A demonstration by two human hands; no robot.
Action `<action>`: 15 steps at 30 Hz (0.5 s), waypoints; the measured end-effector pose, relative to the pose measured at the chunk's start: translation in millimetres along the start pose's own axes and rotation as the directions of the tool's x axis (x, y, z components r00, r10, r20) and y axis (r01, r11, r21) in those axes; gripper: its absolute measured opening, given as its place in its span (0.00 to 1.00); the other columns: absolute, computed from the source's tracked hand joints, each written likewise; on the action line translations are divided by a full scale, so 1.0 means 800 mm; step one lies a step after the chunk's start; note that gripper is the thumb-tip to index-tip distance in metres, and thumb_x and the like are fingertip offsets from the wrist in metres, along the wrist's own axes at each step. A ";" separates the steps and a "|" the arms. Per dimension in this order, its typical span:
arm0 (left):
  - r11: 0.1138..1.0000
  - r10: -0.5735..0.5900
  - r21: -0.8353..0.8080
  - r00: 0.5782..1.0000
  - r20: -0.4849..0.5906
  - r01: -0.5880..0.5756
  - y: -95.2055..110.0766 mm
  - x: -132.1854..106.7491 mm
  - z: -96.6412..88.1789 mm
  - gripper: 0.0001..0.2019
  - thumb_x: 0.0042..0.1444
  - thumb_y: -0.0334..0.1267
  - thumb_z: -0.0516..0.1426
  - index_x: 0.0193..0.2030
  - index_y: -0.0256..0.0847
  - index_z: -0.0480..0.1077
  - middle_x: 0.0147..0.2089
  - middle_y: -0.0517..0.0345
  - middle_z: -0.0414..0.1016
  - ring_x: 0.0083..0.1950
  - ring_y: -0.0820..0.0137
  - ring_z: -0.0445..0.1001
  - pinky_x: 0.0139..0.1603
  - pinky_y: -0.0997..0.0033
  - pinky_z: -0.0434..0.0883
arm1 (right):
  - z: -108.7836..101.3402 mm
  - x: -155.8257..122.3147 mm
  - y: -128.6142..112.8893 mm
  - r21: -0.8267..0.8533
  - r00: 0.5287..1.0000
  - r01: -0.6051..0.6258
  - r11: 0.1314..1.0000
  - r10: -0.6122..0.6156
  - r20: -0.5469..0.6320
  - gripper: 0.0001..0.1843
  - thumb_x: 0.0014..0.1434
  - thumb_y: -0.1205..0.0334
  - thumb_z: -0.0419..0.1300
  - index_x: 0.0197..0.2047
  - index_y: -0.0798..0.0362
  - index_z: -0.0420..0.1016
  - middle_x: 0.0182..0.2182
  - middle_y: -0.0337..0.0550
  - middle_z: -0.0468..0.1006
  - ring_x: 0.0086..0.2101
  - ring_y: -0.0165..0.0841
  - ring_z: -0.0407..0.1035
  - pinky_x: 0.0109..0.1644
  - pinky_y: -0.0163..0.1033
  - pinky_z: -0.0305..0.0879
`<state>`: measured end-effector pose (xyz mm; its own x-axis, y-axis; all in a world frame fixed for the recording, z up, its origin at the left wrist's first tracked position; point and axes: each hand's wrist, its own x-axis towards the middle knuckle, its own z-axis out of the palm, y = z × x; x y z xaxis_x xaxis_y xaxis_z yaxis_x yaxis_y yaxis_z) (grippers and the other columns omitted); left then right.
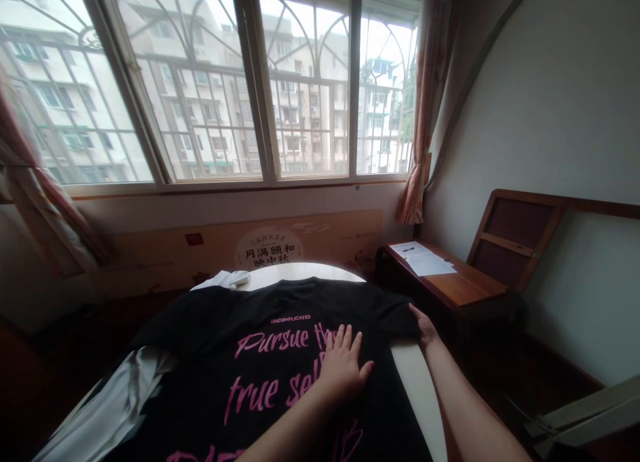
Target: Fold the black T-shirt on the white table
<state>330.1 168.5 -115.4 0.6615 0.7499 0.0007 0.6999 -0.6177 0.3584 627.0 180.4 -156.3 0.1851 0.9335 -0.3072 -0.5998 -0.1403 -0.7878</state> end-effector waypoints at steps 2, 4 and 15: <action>1.000 -0.020 -0.013 1.000 0.010 0.020 0.002 0.000 -0.002 0.42 0.63 0.66 0.44 0.77 0.42 0.51 0.79 0.43 0.38 0.79 0.48 0.32 0.75 0.36 0.31 | 0.003 0.007 -0.017 0.033 0.996 -0.079 0.996 0.080 -0.043 0.25 0.71 0.59 0.46 0.63 0.60 0.72 0.47 0.54 0.83 0.46 0.41 0.80 0.61 0.48 0.73; 0.997 -0.071 -0.019 0.997 -0.006 0.071 0.002 0.002 -0.006 0.41 0.63 0.65 0.43 0.77 0.44 0.52 0.79 0.45 0.38 0.79 0.46 0.32 0.75 0.35 0.33 | 0.007 0.010 -0.034 0.047 0.994 -0.097 0.994 0.099 -0.036 0.26 0.72 0.57 0.45 0.64 0.62 0.71 0.49 0.56 0.82 0.48 0.42 0.79 0.62 0.49 0.72; 0.964 -0.249 0.076 0.966 -0.065 0.254 -0.038 0.018 -0.024 0.41 0.65 0.58 0.44 0.76 0.31 0.51 0.79 0.40 0.41 0.79 0.50 0.37 0.76 0.39 0.37 | 0.034 0.014 -0.070 -0.021 0.983 -0.112 0.994 0.108 -0.148 0.30 0.71 0.62 0.39 0.67 0.69 0.65 0.54 0.64 0.78 0.51 0.44 0.78 0.64 0.52 0.68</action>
<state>313.4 202.5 -108.7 0.4471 0.8940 -0.0282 0.8635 -0.4232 0.2744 641.8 207.6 -101.0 0.2331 0.8535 -0.4660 -0.6006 -0.2505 -0.7593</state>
